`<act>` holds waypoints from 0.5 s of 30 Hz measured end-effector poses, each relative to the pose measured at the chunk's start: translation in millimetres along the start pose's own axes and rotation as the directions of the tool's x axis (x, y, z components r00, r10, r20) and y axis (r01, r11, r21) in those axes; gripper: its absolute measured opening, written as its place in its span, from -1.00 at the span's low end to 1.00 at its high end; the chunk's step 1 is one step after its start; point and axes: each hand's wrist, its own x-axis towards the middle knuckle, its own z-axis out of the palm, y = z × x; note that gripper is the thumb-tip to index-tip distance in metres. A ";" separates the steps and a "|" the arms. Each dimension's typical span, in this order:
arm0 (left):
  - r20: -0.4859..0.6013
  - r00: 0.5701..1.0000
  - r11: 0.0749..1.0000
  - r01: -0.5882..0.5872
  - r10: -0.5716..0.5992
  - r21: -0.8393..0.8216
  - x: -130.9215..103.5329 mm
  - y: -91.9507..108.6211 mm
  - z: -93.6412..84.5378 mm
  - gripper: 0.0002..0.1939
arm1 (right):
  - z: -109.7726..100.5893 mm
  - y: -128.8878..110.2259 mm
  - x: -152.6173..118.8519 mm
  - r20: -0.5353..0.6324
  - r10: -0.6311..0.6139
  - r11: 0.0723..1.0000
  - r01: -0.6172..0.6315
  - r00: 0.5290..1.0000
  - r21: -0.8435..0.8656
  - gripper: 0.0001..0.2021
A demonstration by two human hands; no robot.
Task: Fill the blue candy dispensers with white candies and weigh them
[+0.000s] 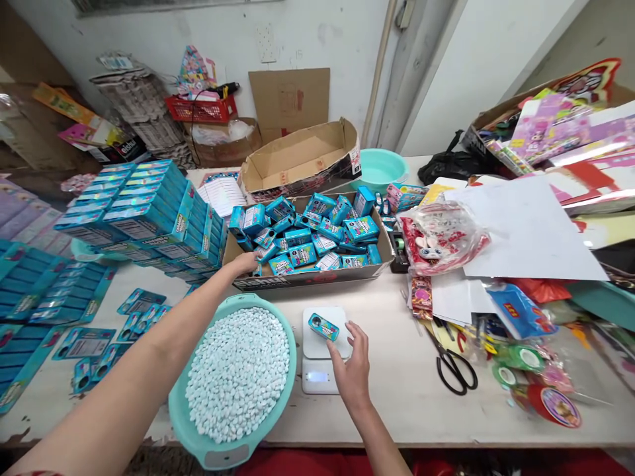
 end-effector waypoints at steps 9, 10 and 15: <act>-0.109 0.994 0.999 -0.027 0.029 0.020 -13.7 -15.5 -19.6 -0.66 | 20.1 -58.5 2.3 0.048 -0.275 0.961 0.275 0.960 0.006 -0.77; -0.077 0.996 0.999 -0.051 0.052 0.013 -14.8 -13.7 -17.6 -0.62 | 24.3 -63.0 2.9 0.058 -0.280 0.960 0.280 0.958 0.015 -0.79; 0.085 0.985 0.989 -0.149 0.150 -0.020 -14.4 -4.1 -5.9 -0.22 | 34.2 -76.7 -1.2 0.121 -0.291 0.957 0.287 0.949 0.047 -0.82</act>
